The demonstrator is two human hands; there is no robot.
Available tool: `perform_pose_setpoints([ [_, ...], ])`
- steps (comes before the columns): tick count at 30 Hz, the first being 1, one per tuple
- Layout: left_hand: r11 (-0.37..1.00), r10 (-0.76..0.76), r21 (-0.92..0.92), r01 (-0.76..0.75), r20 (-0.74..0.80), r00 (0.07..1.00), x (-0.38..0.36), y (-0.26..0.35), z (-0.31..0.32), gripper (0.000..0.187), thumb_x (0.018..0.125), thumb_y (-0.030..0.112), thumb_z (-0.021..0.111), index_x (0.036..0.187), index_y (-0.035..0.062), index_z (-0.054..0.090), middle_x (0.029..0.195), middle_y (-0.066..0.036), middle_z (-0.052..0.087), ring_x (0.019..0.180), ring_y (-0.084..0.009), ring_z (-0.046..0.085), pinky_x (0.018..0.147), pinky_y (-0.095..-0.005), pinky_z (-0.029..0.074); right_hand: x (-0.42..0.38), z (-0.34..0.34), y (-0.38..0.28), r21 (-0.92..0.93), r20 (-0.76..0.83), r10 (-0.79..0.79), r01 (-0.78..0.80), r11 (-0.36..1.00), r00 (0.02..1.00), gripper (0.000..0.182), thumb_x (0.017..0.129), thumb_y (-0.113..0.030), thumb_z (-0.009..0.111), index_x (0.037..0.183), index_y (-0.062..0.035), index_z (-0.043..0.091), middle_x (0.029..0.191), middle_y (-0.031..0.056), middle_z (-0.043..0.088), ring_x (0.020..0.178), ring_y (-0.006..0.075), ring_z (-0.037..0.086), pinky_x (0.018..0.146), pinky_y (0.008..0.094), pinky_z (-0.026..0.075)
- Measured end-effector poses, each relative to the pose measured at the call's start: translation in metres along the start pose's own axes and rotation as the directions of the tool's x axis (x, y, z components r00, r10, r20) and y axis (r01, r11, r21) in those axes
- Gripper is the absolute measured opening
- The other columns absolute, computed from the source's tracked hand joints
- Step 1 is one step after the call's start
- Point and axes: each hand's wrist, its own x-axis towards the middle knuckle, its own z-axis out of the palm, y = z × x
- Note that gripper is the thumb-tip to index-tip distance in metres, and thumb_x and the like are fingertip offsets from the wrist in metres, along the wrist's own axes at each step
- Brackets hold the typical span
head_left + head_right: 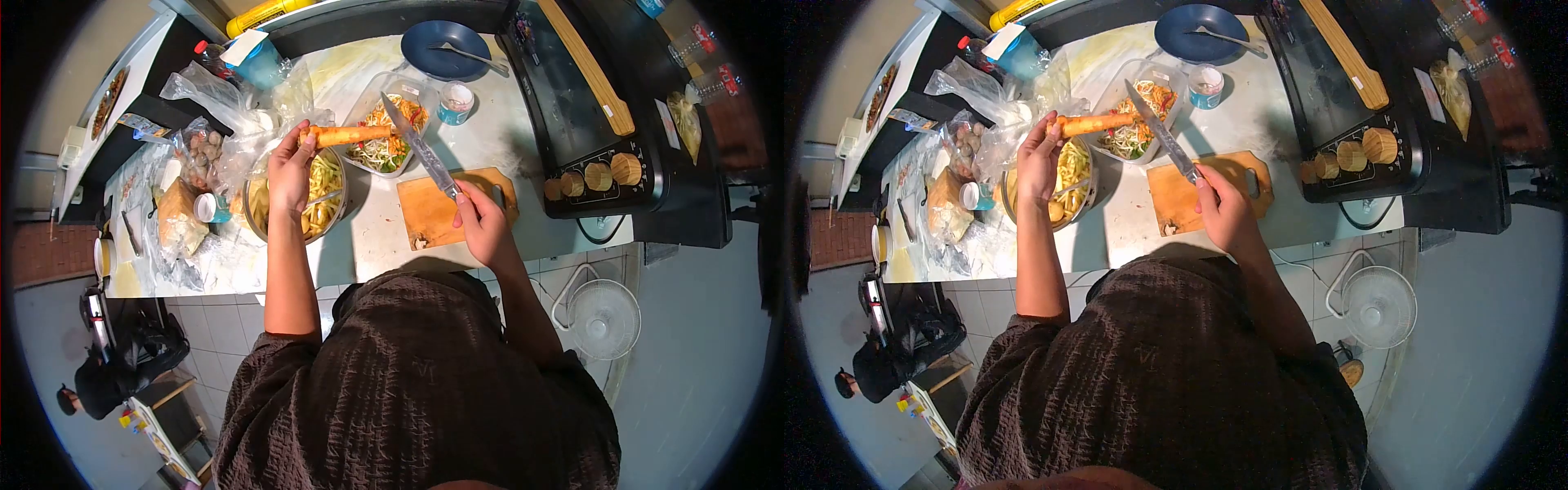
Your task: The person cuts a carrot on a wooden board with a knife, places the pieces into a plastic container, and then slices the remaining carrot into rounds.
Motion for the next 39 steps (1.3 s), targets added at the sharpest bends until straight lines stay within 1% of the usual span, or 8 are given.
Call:
perform_pose_setpoints([
  [6, 0.983, 0.099, 0.150, -0.105, 0.045, 0.994, -0.002, 0.006, 0.002, 0.041, 0.097, 0.006, 0.060, 0.136, -0.0038, 0.052, 0.129, -0.011, 0.060, 0.113, -0.0165, 0.057, 0.100, -0.0287, 0.044, 0.002, -0.008, 0.002, 0.009, -0.006, -0.052, 0.052, 0.999, 0.999, 0.032, 0.102, -0.016, 0.052, 0.126, 0.0024, 0.059, 0.081, 0.0080, 0.066, 0.068, 0.0110, 0.063, 0.063, 0.0279, 0.050],
  [10, 0.956, 0.174, 0.227, -0.188, 0.079, 0.982, -0.004, 0.007, 0.007, 0.040, 0.097, 0.004, 0.060, 0.136, -0.0027, 0.053, 0.132, -0.011, 0.059, 0.119, -0.0174, 0.055, 0.104, -0.0297, 0.041, 0.000, -0.003, -0.005, 0.079, 0.040, -0.015, 0.012, 0.997, 0.999, 0.032, 0.103, -0.013, 0.048, 0.129, 0.0022, 0.057, 0.075, 0.0020, 0.056, 0.068, 0.0080, 0.054, 0.065, 0.0242, 0.045],
  [19, 0.921, 0.232, 0.305, -0.243, 0.071, 0.970, -0.011, 0.017, 0.011, 0.041, 0.096, 0.006, 0.062, 0.135, -0.0002, 0.054, 0.131, -0.010, 0.060, 0.119, -0.0161, 0.055, 0.103, -0.0284, 0.040, 0.003, 0.000, 0.000, -0.076, -0.052, -0.062, 0.058, 0.995, 0.997, 0.031, 0.100, -0.016, 0.053, 0.126, 0.0006, 0.060, 0.075, 0.0081, 0.067, 0.064, 0.0129, 0.065, 0.061, 0.0284, 0.050],
  [21, 0.920, 0.237, 0.306, -0.245, 0.063, 0.969, -0.014, 0.020, 0.013, 0.041, 0.096, 0.006, 0.063, 0.135, -0.0001, 0.055, 0.129, -0.009, 0.061, 0.117, -0.0154, 0.056, 0.101, -0.0280, 0.041, 0.002, 0.001, -0.001, 0.017, -0.032, -0.080, 0.080, 0.997, 0.996, 0.031, 0.101, -0.017, 0.053, 0.126, 0.0005, 0.060, 0.075, 0.0079, 0.067, 0.063, 0.0124, 0.063, 0.062, 0.0292, 0.051],
  [25, 0.921, 0.248, 0.295, -0.254, 0.058, 0.967, -0.014, 0.018, 0.013, 0.040, 0.094, 0.006, 0.066, 0.133, 0.0001, 0.056, 0.122, -0.008, 0.063, 0.108, -0.0130, 0.058, 0.095, -0.0265, 0.045, 0.002, 0.002, 0.005, -0.020, -0.007, -0.014, 0.014, 1.000, 1.000, 0.032, 0.101, -0.017, 0.053, 0.127, 0.0006, 0.059, 0.076, 0.0073, 0.066, 0.064, 0.0119, 0.062, 0.062, 0.0287, 0.050],
  [32, 0.898, 0.244, 0.365, -0.246, 0.052, 0.968, -0.022, 0.021, 0.017, 0.039, 0.093, 0.004, 0.067, 0.130, -0.0014, 0.057, 0.115, -0.008, 0.065, 0.101, -0.0114, 0.061, 0.089, -0.0245, 0.048, -0.003, -0.007, 0.028, 0.074, -0.114, 0.005, 0.003, 0.997, 0.993, 0.032, 0.101, -0.020, 0.053, 0.126, -0.0008, 0.059, 0.072, 0.0033, 0.060, 0.064, 0.0097, 0.058, 0.060, 0.0255, 0.045],
  [34, 0.924, 0.267, 0.280, -0.260, 0.016, 0.964, -0.024, 0.020, 0.020, 0.038, 0.093, 0.004, 0.067, 0.129, -0.0035, 0.056, 0.113, -0.008, 0.065, 0.101, -0.0112, 0.061, 0.088, -0.0241, 0.048, -0.006, -0.011, 0.027, 0.095, -0.137, -0.004, 0.017, 0.995, 0.991, 0.032, 0.101, -0.021, 0.053, 0.125, -0.0012, 0.059, 0.070, 0.0016, 0.058, 0.063, 0.0091, 0.056, 0.060, 0.0252, 0.045],
  [39, 0.924, 0.277, 0.234, -0.302, 0.135, 0.951, -0.040, 0.009, 0.036, 0.036, 0.090, 0.000, 0.069, 0.124, -0.0038, 0.057, 0.109, -0.006, 0.064, 0.097, -0.0101, 0.060, 0.084, -0.0233, 0.049, -0.020, -0.027, 0.029, 0.172, -0.126, 0.164, -0.142, 0.975, 0.978, 0.023, 0.102, -0.022, 0.050, 0.110, -0.0024, 0.061, 0.063, -0.0030, 0.048, 0.057, 0.0058, 0.046, 0.053, 0.0242, 0.038],
])
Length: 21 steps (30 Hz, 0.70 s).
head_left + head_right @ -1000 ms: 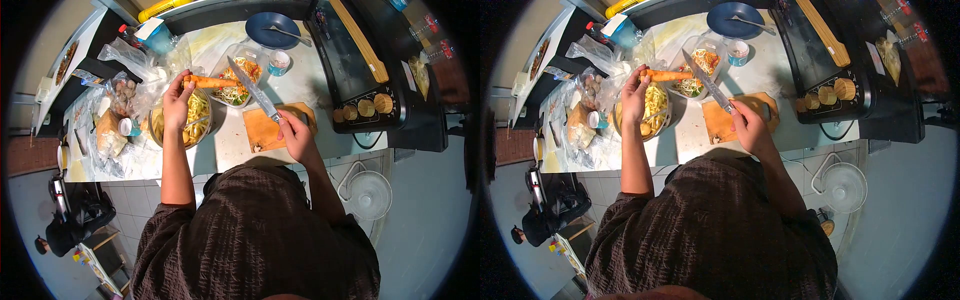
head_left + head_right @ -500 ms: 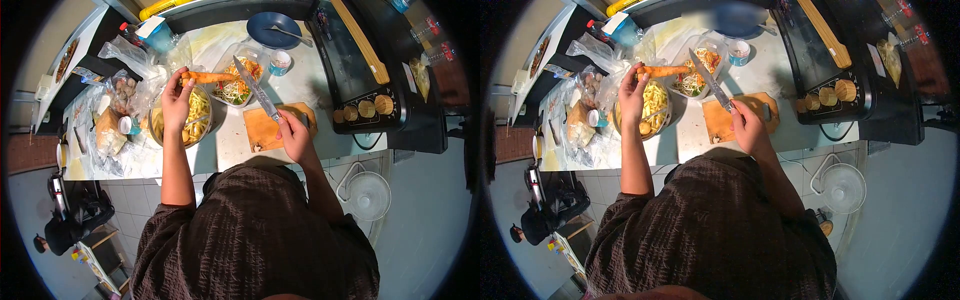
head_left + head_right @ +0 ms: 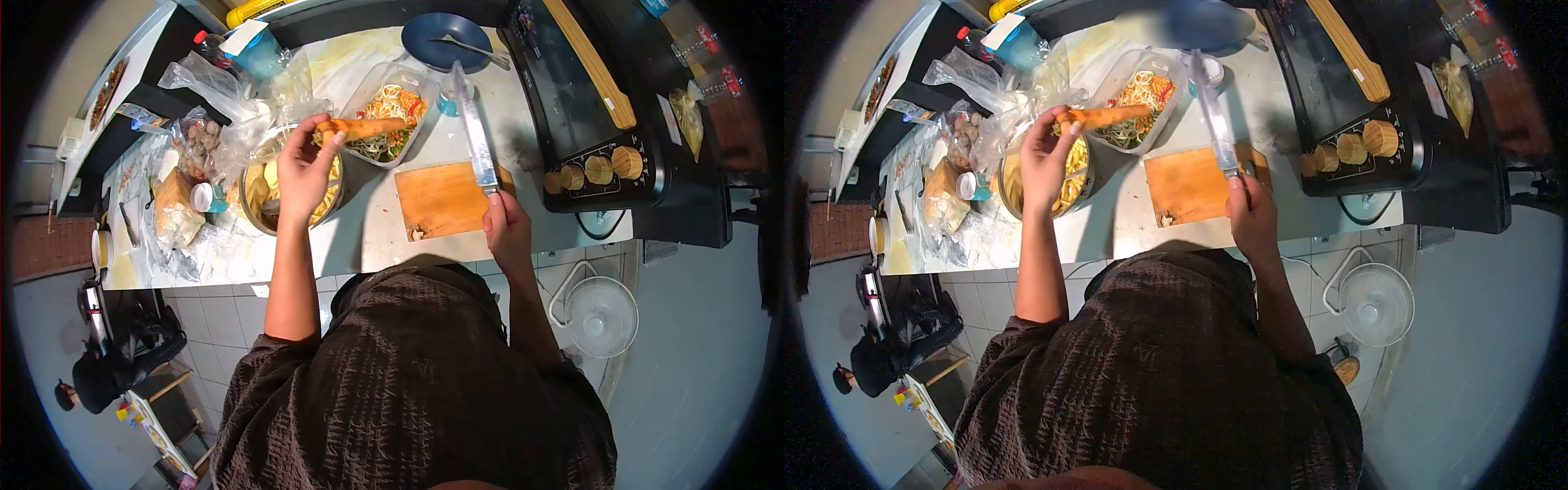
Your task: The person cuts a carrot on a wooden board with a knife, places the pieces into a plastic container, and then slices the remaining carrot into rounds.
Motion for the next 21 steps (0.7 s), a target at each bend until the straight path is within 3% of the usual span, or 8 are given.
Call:
perform_pose_setpoints([
  [4, 0.994, -0.023, -0.103, 0.037, 0.131, 0.991, -0.029, -0.002, 0.029, 0.036, 0.085, -0.005, 0.072, 0.117, -0.0014, 0.058, 0.108, -0.005, 0.063, 0.101, -0.0113, 0.061, 0.088, -0.0241, 0.049, -0.019, -0.012, 0.002, 0.140, -0.028, 0.081, -0.076, 0.987, 0.996, 0.021, 0.104, -0.022, 0.048, 0.105, -0.0037, 0.058, 0.062, -0.0029, 0.047, 0.056, 0.0053, 0.045, 0.051, 0.0237, 0.036],
  [6, 0.991, -0.030, -0.123, 0.058, 0.221, 0.975, -0.043, -0.007, 0.047, 0.036, 0.082, -0.006, 0.073, 0.115, -0.0001, 0.058, 0.108, -0.005, 0.062, 0.100, -0.0111, 0.061, 0.088, -0.0242, 0.049, -0.025, -0.018, 0.014, 0.198, -0.050, -0.098, 0.106, 0.975, 0.994, 0.020, 0.105, -0.023, 0.046, 0.107, -0.0047, 0.056, 0.064, -0.0025, 0.047, 0.056, 0.0055, 0.045, 0.051, 0.0236, 0.036],
  [9, 0.991, -0.072, -0.086, 0.106, 0.330, 0.941, -0.067, -0.035, 0.071, 0.039, 0.081, -0.009, 0.073, 0.116, 0.0004, 0.058, 0.113, -0.004, 0.059, 0.106, -0.0115, 0.057, 0.093, -0.0255, 0.046, -0.035, -0.031, 0.030, 0.175, 0.014, -0.082, 0.079, 0.981, 0.996, 0.022, 0.105, -0.023, 0.047, 0.114, -0.0036, 0.052, 0.068, -0.0013, 0.049, 0.056, 0.0062, 0.046, 0.052, 0.0221, 0.038],
  [11, 0.973, -0.208, -0.028, 0.230, 0.329, 0.921, -0.081, -0.058, 0.083, 0.039, 0.081, -0.006, 0.075, 0.115, 0.0009, 0.058, 0.111, -0.003, 0.059, 0.106, -0.0105, 0.056, 0.095, -0.0249, 0.044, -0.044, -0.038, 0.036, 0.128, 0.019, -0.030, 0.027, 0.991, 0.999, 0.021, 0.105, -0.022, 0.048, 0.114, -0.0036, 0.052, 0.070, -0.0020, 0.049, 0.057, 0.0056, 0.045, 0.053, 0.0219, 0.038],
  [14, 0.971, -0.209, -0.032, 0.235, 0.355, 0.911, -0.095, -0.083, 0.086, 0.040, 0.081, -0.005, 0.076, 0.116, 0.0009, 0.057, 0.111, -0.004, 0.060, 0.105, -0.0109, 0.057, 0.094, -0.0254, 0.045, -0.049, -0.049, 0.058, 0.005, -0.001, 0.011, -0.011, 1.000, 1.000, 0.019, 0.103, -0.020, 0.050, 0.113, -0.0036, 0.053, 0.072, -0.0039, 0.048, 0.059, 0.0041, 0.043, 0.054, 0.0215, 0.036],
  [17, 0.989, -0.093, 0.137, 0.051, 0.315, 0.945, -0.102, -0.085, 0.078, 0.036, 0.081, -0.001, 0.077, 0.112, 0.0013, 0.059, 0.111, -0.008, 0.062, 0.102, -0.0159, 0.061, 0.092, -0.0280, 0.048, -0.057, -0.056, 0.070, -0.096, -0.064, 0.046, -0.052, 0.994, 0.997, 0.021, 0.101, -0.022, 0.053, 0.109, -0.0024, 0.055, 0.074, -0.0020, 0.052, 0.063, 0.0058, 0.044, 0.058, 0.0243, 0.038],
  [19, 0.868, 0.083, 0.428, -0.250, 0.373, 0.924, -0.100, -0.068, 0.076, 0.032, 0.079, 0.005, 0.078, 0.107, 0.0019, 0.062, 0.104, -0.011, 0.064, 0.092, -0.0242, 0.064, 0.081, -0.0312, 0.051, -0.057, -0.059, 0.074, -0.116, -0.103, 0.086, -0.098, 0.988, 0.991, 0.024, 0.100, -0.024, 0.055, 0.106, -0.0011, 0.058, 0.075, 0.0011, 0.056, 0.067, 0.0083, 0.047, 0.062, 0.0272, 0.041],
  [21, 0.879, 0.045, 0.429, -0.209, 0.363, 0.931, -0.099, -0.057, 0.079, 0.030, 0.079, 0.007, 0.077, 0.105, 0.0023, 0.064, 0.107, -0.013, 0.063, 0.097, -0.0302, 0.062, 0.087, -0.0356, 0.051, -0.056, -0.061, 0.078, -0.188, -0.133, 0.025, -0.050, 0.981, 0.991, 0.029, 0.100, -0.028, 0.054, 0.107, -0.0009, 0.060, 0.074, 0.0055, 0.058, 0.067, 0.0118, 0.051, 0.064, 0.0298, 0.044],
])
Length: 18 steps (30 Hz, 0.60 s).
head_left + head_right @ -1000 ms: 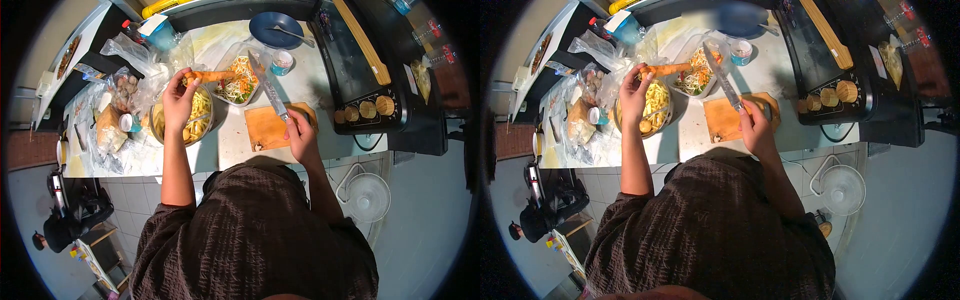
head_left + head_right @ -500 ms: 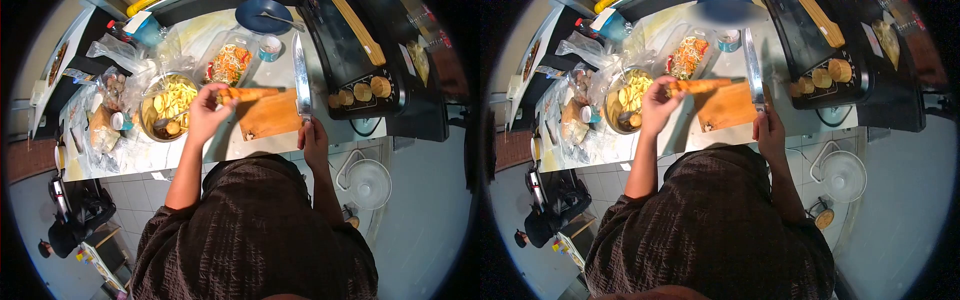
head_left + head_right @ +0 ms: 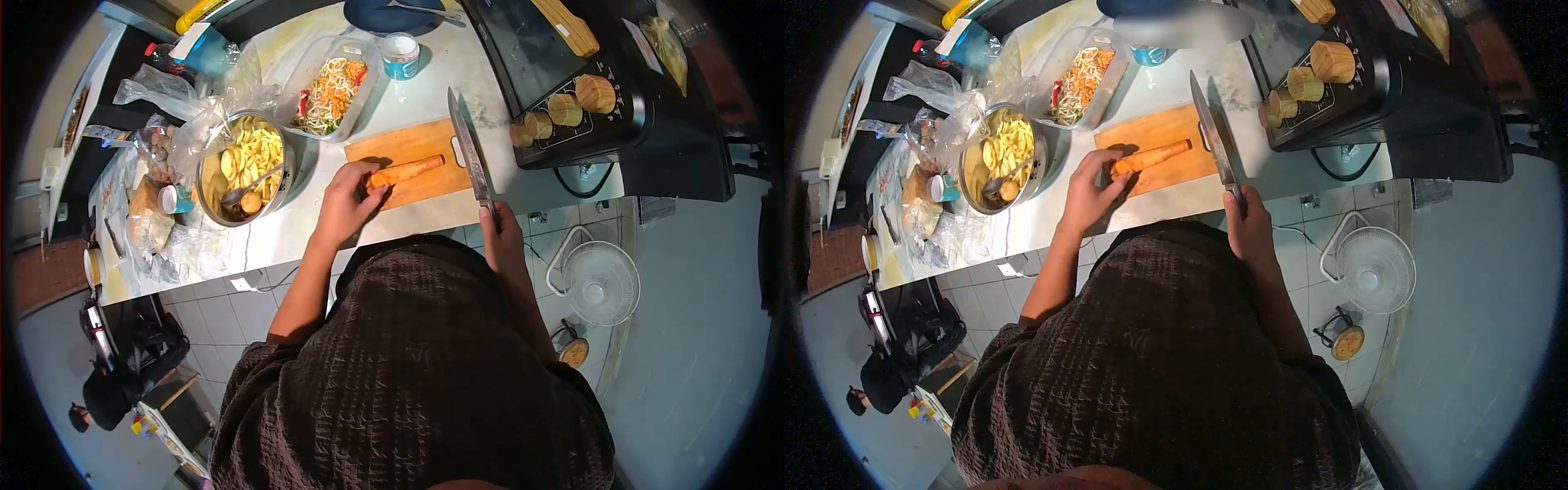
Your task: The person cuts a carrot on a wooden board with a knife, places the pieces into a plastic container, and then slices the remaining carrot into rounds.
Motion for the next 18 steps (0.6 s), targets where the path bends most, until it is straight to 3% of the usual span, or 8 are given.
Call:
perform_pose_setpoints([
  [2, 0.970, 0.187, 0.150, -0.191, 0.040, 0.982, 0.005, 0.002, -0.001, 0.034, 0.078, 0.005, 0.076, 0.110, 0.0036, 0.066, 0.108, -0.012, 0.064, 0.106, -0.0298, 0.060, 0.091, -0.0360, 0.048, 0.001, -0.004, -0.003, -0.050, 0.012, 0.006, -0.006, 0.999, 1.000, 0.030, 0.100, -0.029, 0.053, 0.106, -0.0009, 0.060, 0.074, 0.0096, 0.060, 0.067, 0.0164, 0.054, 0.064, 0.0318, 0.045],
  [4, 0.959, 0.208, 0.187, -0.214, 0.053, 0.977, 0.012, 0.012, 0.005, 0.034, 0.078, 0.008, 0.076, 0.110, 0.0045, 0.067, 0.108, -0.012, 0.064, 0.106, -0.0303, 0.058, 0.092, -0.0373, 0.047, 0.002, -0.008, -0.011, -0.102, 0.018, 0.011, -0.009, 0.995, 1.000, 0.031, 0.100, -0.030, 0.052, 0.106, -0.0009, 0.061, 0.074, 0.0137, 0.062, 0.066, 0.0211, 0.058, 0.065, 0.0339, 0.046],
  [6, 0.945, 0.229, 0.222, -0.238, 0.066, 0.971, 0.020, 0.019, 0.017, 0.033, 0.078, 0.010, 0.076, 0.110, 0.0055, 0.068, 0.107, -0.011, 0.064, 0.107, -0.0308, 0.057, 0.093, -0.0386, 0.046, 0.002, -0.009, -0.018, -0.255, 0.031, 0.022, -0.013, 0.967, 0.999, 0.031, 0.100, -0.030, 0.053, 0.104, -0.0008, 0.061, 0.079, 0.0215, 0.064, 0.073, 0.0343, 0.065, 0.067, 0.0381, 0.049],
  [9, 0.895, 0.288, 0.329, -0.299, 0.085, 0.954, 0.033, 0.023, 0.038, 0.028, 0.078, 0.020, 0.076, 0.103, 0.0061, 0.071, 0.103, -0.009, 0.065, 0.098, -0.0294, 0.058, 0.088, -0.0401, 0.046, 0.003, -0.004, -0.017, -0.307, 0.014, -0.043, 0.045, 0.951, 0.999, 0.029, 0.098, -0.029, 0.056, 0.101, -0.0009, 0.061, 0.082, 0.0227, 0.065, 0.079, 0.0415, 0.065, 0.067, 0.0436, 0.050],
  [10, 0.895, 0.288, 0.330, -0.300, 0.085, 0.954, 0.036, 0.023, 0.044, 0.028, 0.078, 0.020, 0.076, 0.103, 0.0061, 0.071, 0.103, -0.009, 0.065, 0.098, -0.0294, 0.058, 0.088, -0.0401, 0.046, 0.003, -0.002, -0.016, -0.306, 0.014, -0.044, 0.046, 0.951, 0.999, 0.029, 0.098, -0.029, 0.056, 0.101, -0.0009, 0.061, 0.082, 0.0227, 0.065, 0.079, 0.0415, 0.065, 0.067, 0.0436, 0.050],
  [12, 0.845, 0.256, 0.450, -0.290, 0.137, 0.957, 0.038, 0.024, 0.052, 0.026, 0.079, 0.022, 0.075, 0.100, 0.0071, 0.073, 0.100, -0.008, 0.067, 0.096, -0.0270, 0.059, 0.086, -0.0386, 0.046, 0.003, 0.001, -0.013, -0.364, 0.005, -0.212, 0.199, 0.910, 0.977, 0.027, 0.097, -0.028, 0.058, 0.095, -0.0013, 0.059, 0.081, 0.0226, 0.066, 0.078, 0.0436, 0.064, 0.066, 0.0480, 0.050],
  [16, 0.836, 0.261, 0.460, -0.299, 0.146, 0.954, 0.037, 0.022, 0.053, 0.022, 0.080, 0.023, 0.075, 0.096, 0.0079, 0.075, 0.095, -0.007, 0.068, 0.092, -0.0257, 0.061, 0.084, -0.0383, 0.047, -0.001, 0.006, -0.018, -0.475, 0.017, -0.221, 0.202, 0.856, 0.975, 0.025, 0.096, -0.026, 0.058, 0.092, -0.0017, 0.057, 0.078, 0.0238, 0.065, 0.075, 0.0452, 0.064, 0.064, 0.0517, 0.050],
  [18, 0.831, 0.242, 0.483, -0.275, 0.130, 0.961, 0.034, 0.021, 0.049, 0.019, 0.080, 0.022, 0.074, 0.093, 0.0078, 0.076, 0.088, -0.007, 0.069, 0.085, -0.0265, 0.063, 0.081, -0.0386, 0.049, -0.003, 0.006, -0.024, -0.514, 0.082, -0.129, 0.153, 0.844, 0.988, 0.025, 0.097, -0.026, 0.056, 0.092, -0.0015, 0.056, 0.076, 0.0259, 0.064, 0.074, 0.0468, 0.064, 0.064, 0.0538, 0.051],
])
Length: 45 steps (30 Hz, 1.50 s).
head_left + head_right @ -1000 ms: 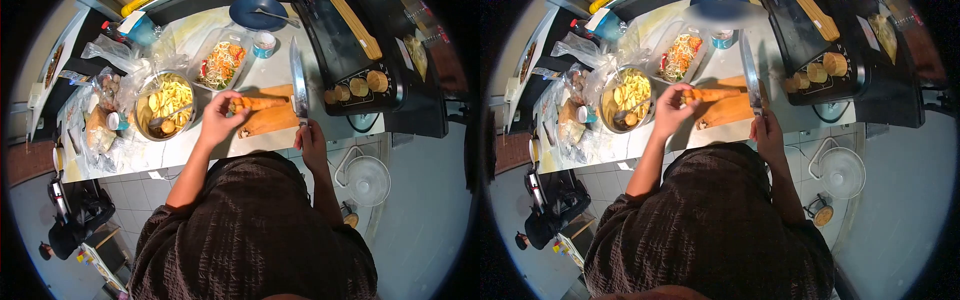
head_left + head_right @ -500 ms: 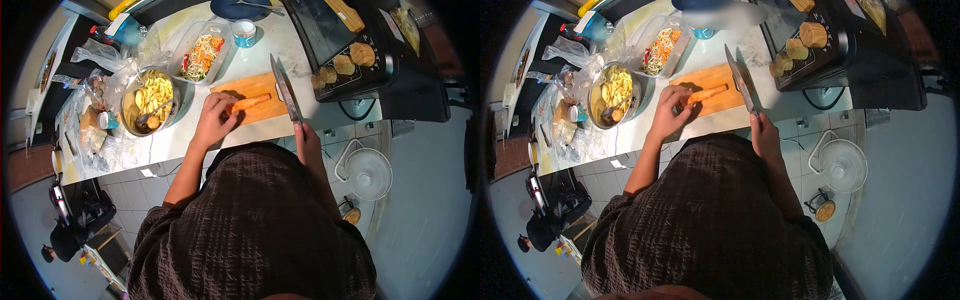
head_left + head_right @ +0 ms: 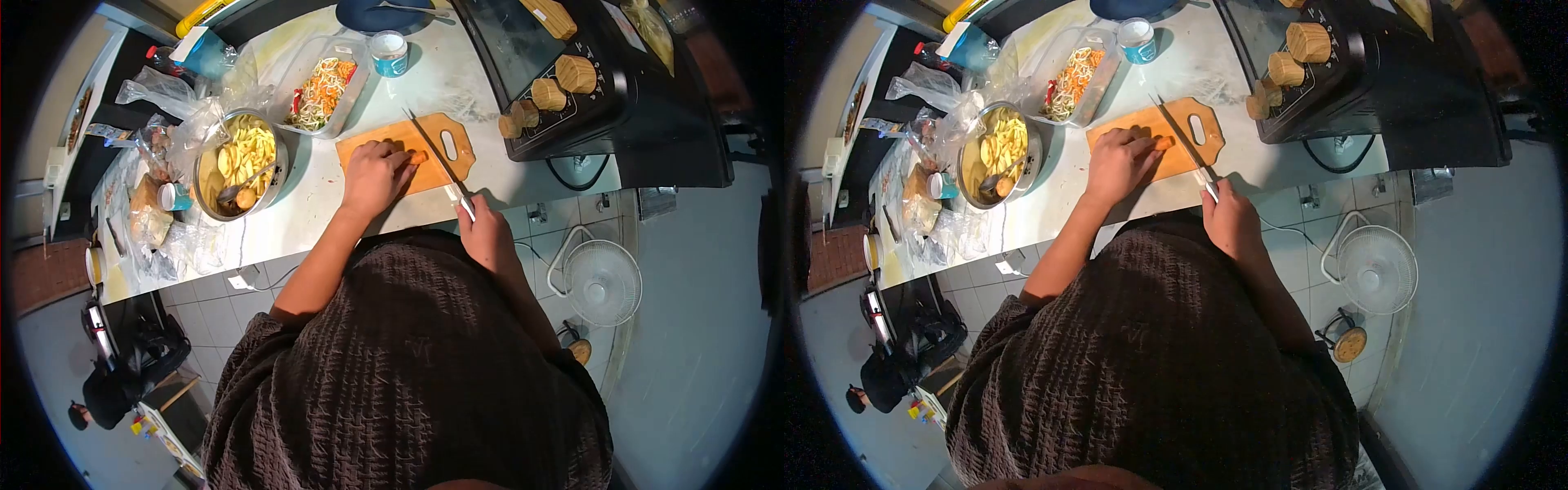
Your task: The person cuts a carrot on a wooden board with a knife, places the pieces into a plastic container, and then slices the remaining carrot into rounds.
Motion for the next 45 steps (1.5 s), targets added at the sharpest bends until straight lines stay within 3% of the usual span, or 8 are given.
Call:
perform_pose_setpoints([
  [3, 1.000, -0.001, -0.031, -0.001, -0.059, 0.998, -0.003, -0.004, -0.001, 0.018, 0.081, 0.022, 0.074, 0.091, 0.0069, 0.077, 0.084, -0.009, 0.068, 0.079, -0.0284, 0.064, 0.077, -0.0393, 0.050, 0.003, 0.006, 0.000, -0.053, 0.035, -0.006, 0.008, 0.999, 0.999, 0.027, 0.098, -0.027, 0.054, 0.093, -0.0007, 0.056, 0.076, 0.0275, 0.064, 0.074, 0.0484, 0.064, 0.065, 0.0555, 0.051],
  [7, 0.993, -0.060, -0.103, 0.057, -0.029, 0.998, -0.002, -0.006, 0.002, 0.019, 0.082, 0.022, 0.073, 0.091, 0.0060, 0.077, 0.082, -0.010, 0.068, 0.077, -0.0302, 0.064, 0.074, -0.0398, 0.051, 0.004, 0.000, -0.008, -0.035, 0.048, 0.026, -0.024, 0.999, 0.999, 0.030, 0.099, -0.029, 0.052, 0.094, 0.0001, 0.056, 0.076, 0.0275, 0.064, 0.075, 0.0486, 0.063, 0.066, 0.0555, 0.051],
  [9, 0.988, -0.068, -0.140, 0.065, -0.014, 0.998, -0.002, -0.007, 0.003, 0.019, 0.083, 0.022, 0.073, 0.092, 0.0053, 0.076, 0.081, -0.012, 0.067, 0.078, -0.0313, 0.063, 0.074, -0.0404, 0.051, 0.005, 0.000, -0.010, 0.062, -0.026, -0.056, 0.058, 0.996, 0.998, 0.029, 0.100, -0.027, 0.052, 0.095, 0.0007, 0.055, 0.078, 0.0274, 0.064, 0.077, 0.0497, 0.061, 0.066, 0.0551, 0.048],
  [15, 0.982, -0.118, -0.146, 0.122, 0.032, 0.992, -0.002, -0.008, 0.003, 0.020, 0.083, 0.023, 0.072, 0.092, 0.0055, 0.077, 0.079, -0.013, 0.065, 0.077, -0.0316, 0.063, 0.074, -0.0402, 0.052, 0.006, 0.001, -0.013, -0.006, 0.078, -0.062, 0.063, 0.998, 0.995, 0.028, 0.101, -0.027, 0.049, 0.098, -0.0003, 0.054, 0.081, 0.0259, 0.065, 0.078, 0.0488, 0.061, 0.069, 0.0559, 0.048],
  [34, 0.975, -0.148, -0.159, 0.153, 0.045, 0.988, 0.001, -0.004, 0.002, 0.022, 0.083, 0.023, 0.075, 0.094, 0.0034, 0.076, 0.088, -0.016, 0.070, 0.082, -0.0325, 0.066, 0.075, -0.0389, 0.053, 0.006, 0.003, -0.022, 0.010, 0.084, -0.072, 0.071, 0.997, 0.994, 0.030, 0.102, -0.026, 0.048, 0.095, 0.0022, 0.051, 0.072, 0.0278, 0.063, 0.071, 0.0493, 0.061, 0.065, 0.0568, 0.047],
  [42, 0.973, -0.184, -0.131, 0.191, 0.063, 0.981, 0.000, -0.003, 0.001, 0.022, 0.085, 0.022, 0.074, 0.097, 0.0034, 0.076, 0.087, -0.015, 0.069, 0.083, -0.0312, 0.066, 0.076, -0.0377, 0.053, 0.005, 0.000, -0.035, -0.088, 0.167, -0.034, 0.050, 0.995, 0.985, 0.030, 0.102, -0.023, 0.046, 0.092, 0.0046, 0.049, 0.073, 0.0276, 0.064, 0.071, 0.0455, 0.066, 0.064, 0.0515, 0.053],
  [45, 0.969, -0.186, -0.158, 0.189, 0.039, 0.982, -0.001, -0.003, 0.004, 0.021, 0.084, 0.022, 0.073, 0.094, 0.0033, 0.076, 0.085, -0.013, 0.068, 0.082, -0.0318, 0.064, 0.076, -0.0395, 0.052, 0.004, 0.009, -0.032, -0.020, 0.125, -0.048, 0.051, 0.999, 0.991, 0.032, 0.102, -0.024, 0.047, 0.092, 0.0057, 0.048, 0.071, 0.0294, 0.063, 0.069, 0.0488, 0.063, 0.063, 0.0542, 0.051],
])
